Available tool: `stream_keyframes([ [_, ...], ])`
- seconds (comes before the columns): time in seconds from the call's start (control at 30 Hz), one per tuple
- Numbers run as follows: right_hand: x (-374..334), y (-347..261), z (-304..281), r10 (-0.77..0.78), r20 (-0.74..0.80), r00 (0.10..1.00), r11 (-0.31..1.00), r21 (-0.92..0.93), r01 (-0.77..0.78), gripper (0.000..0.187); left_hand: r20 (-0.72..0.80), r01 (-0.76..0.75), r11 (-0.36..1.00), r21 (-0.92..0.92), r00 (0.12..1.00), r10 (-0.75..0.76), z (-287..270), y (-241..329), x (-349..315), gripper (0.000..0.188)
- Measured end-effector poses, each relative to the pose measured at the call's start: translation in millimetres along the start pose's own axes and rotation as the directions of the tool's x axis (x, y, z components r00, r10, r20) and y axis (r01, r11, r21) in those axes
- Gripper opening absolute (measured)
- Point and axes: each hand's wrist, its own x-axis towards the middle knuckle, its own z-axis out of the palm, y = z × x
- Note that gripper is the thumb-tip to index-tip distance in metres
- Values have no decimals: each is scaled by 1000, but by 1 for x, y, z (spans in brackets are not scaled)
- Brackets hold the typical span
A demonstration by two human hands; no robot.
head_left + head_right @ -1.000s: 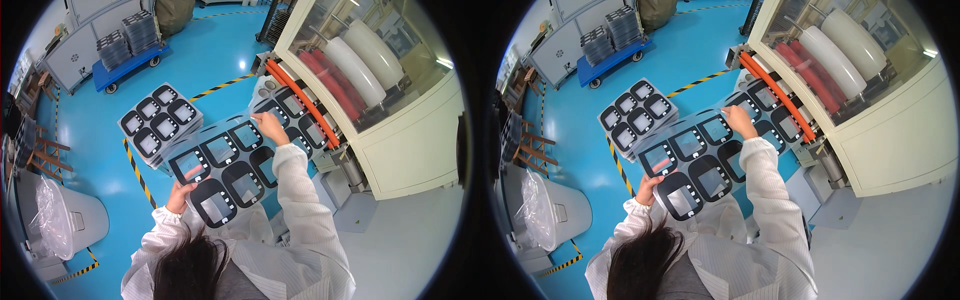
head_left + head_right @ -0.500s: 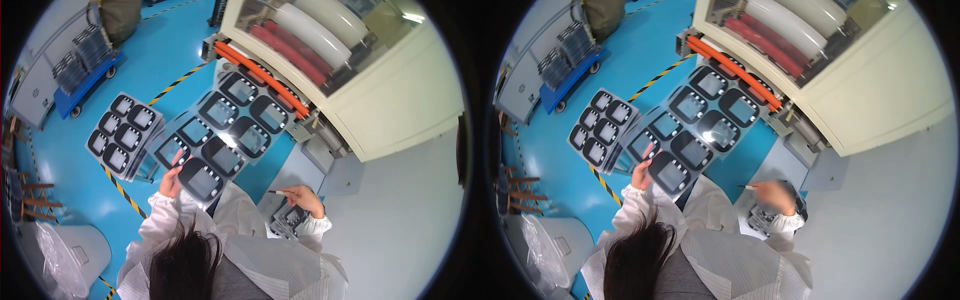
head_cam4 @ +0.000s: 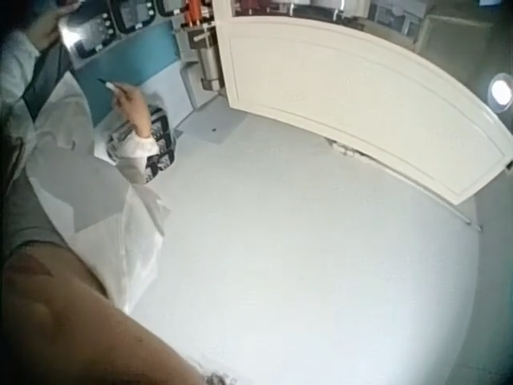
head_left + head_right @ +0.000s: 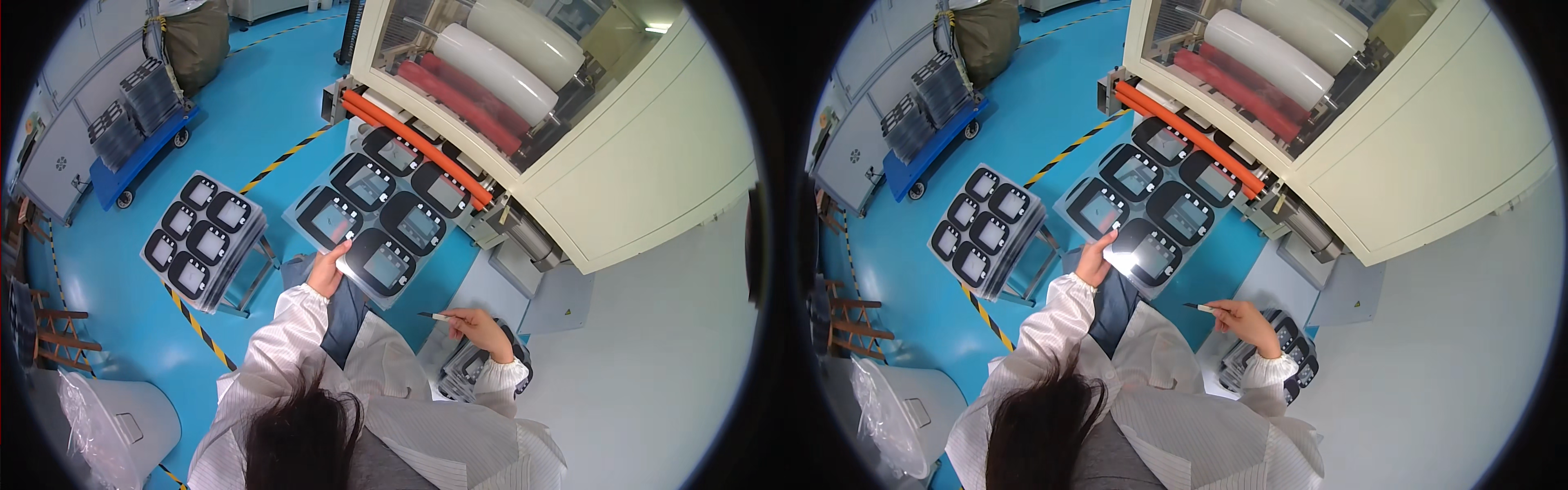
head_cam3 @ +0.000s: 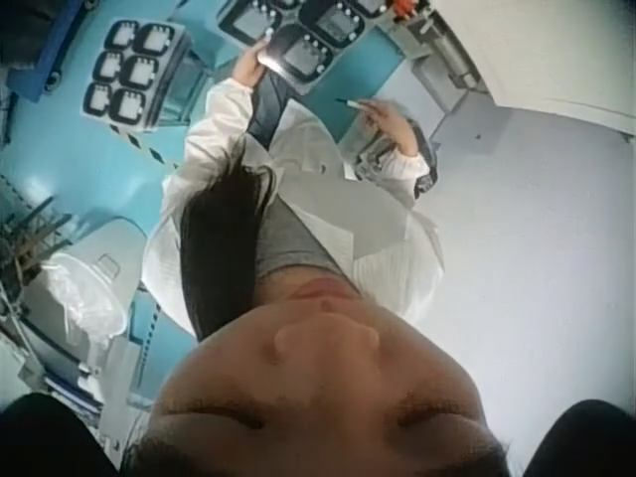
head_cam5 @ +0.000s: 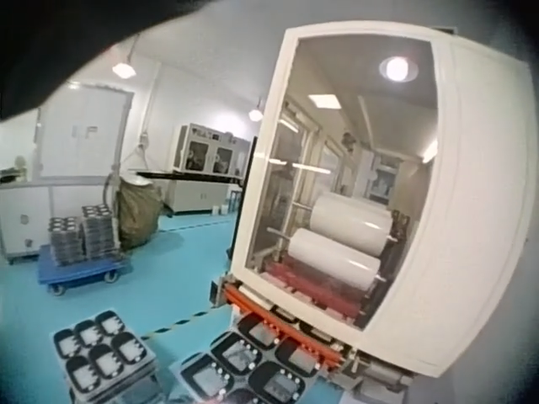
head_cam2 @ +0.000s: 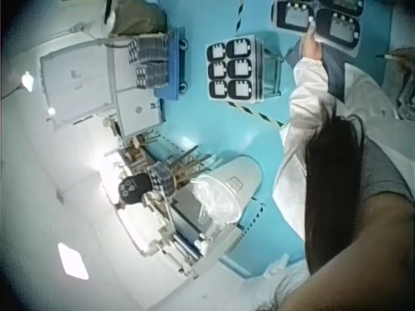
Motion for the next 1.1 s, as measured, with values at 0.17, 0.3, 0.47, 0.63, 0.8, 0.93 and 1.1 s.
stream_keyframes([
  [0.17,7,-5,20,-30,1,1000,999,10,30,25,84,-70,997,-23,994,72,-13,4,-20,62],
  [0.3,12,-11,21,-53,11,999,999,-3,53,25,114,-71,995,-64,990,78,-30,3,-26,68],
  [0.47,23,-22,19,-126,-98,987,992,-27,124,26,90,-43,998,-54,995,47,-53,1,-39,68],
  [0.63,54,-60,28,-203,-247,948,968,-196,157,28,44,-45,995,-85,998,49,-67,6,-66,71],
  [0.8,120,-78,27,-482,-474,737,858,-426,287,30,30,-76,991,-107,996,80,-71,15,-84,72],
  [0.93,182,-84,-1,-563,-492,664,814,-469,343,30,14,-81,991,-105,996,83,-62,19,-87,72],
  [1.1,244,-99,9,-620,-479,622,764,-549,339,29,-6,-119,992,-41,993,118,-72,20,-105,72],
])
